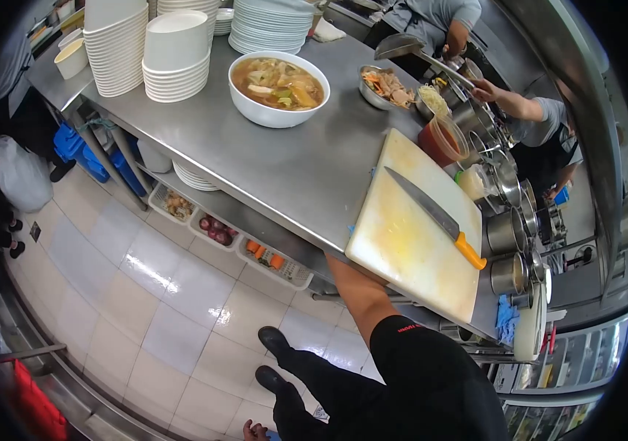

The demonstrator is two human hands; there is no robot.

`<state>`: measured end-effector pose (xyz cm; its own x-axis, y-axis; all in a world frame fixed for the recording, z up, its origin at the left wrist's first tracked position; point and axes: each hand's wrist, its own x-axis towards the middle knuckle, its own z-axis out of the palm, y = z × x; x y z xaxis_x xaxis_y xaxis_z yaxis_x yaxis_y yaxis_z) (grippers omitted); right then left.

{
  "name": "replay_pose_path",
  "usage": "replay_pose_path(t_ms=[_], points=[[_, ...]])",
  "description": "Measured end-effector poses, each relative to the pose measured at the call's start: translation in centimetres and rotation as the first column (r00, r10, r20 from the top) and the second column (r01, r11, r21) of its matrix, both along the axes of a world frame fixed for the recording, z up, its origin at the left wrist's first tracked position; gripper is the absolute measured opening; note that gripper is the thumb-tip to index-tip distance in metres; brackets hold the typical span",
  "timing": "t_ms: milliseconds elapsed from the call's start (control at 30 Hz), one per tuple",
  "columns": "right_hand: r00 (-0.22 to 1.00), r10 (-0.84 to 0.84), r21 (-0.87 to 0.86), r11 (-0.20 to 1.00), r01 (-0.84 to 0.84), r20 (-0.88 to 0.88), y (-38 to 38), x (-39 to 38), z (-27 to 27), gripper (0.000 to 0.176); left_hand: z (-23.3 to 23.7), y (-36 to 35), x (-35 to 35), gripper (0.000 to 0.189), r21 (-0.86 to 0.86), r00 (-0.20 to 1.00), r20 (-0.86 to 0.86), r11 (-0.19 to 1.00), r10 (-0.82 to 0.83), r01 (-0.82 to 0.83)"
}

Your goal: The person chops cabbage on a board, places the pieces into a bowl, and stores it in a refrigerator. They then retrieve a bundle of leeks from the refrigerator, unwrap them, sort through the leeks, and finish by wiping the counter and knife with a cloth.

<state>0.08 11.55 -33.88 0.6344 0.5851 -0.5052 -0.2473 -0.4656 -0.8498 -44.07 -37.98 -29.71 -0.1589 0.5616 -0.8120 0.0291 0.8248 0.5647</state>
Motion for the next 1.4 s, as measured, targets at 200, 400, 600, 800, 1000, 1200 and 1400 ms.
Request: replay_pose_path(t_ms=[200,400,600,800,1000,1200,1400], points=[[0.998,-0.009,0.174,0.984,0.021,-0.066,-2.6,-4.1,-0.1,0.033,0.0,-1.9,-2.4,0.066,0.059,0.971,-0.225,0.994,-0.075,0.091],[0.997,-0.037,-0.01,0.999,0.036,-0.073,-13.8,-9.9,11.1,0.014,7.7,5.3,-2.4,0.075,0.149,0.986,-0.103,0.983,0.128,-0.112],[0.934,0.318,-0.083,0.939,-0.334,-0.162,-25.2,-11.2,19.2,0.025,15.4,14.1,-1.9,0.026,0.294,0.993,0.012,0.949,0.117,-0.115],[0.799,0.532,0.036,0.838,-0.545,-0.28,-27.2,-7.0,31.6,0.023,26.6,28.2,4.2,0.017,0.651,0.985,0.125,0.759,-0.12,0.009],[0.855,0.44,0.219,0.894,-0.39,-0.273,-20.1,1.9,37.6,0.021,29.1,36.2,8.0,0.015,0.759,0.969,0.241,0.632,-0.05,-0.156],[0.937,0.272,0.103,0.962,-0.255,-0.218,-6.0,8.2,38.6,0.02,30.2,38.7,10.2,0.03,0.798,0.96,0.279,0.548,0.034,-0.252],[0.93,0.299,0.108,0.953,-0.281,-0.213,3.1,10.0,37.0,0.025,29.4,41.8,10.1,0.035,0.773,0.95,0.29,0.557,0.115,-0.303]])
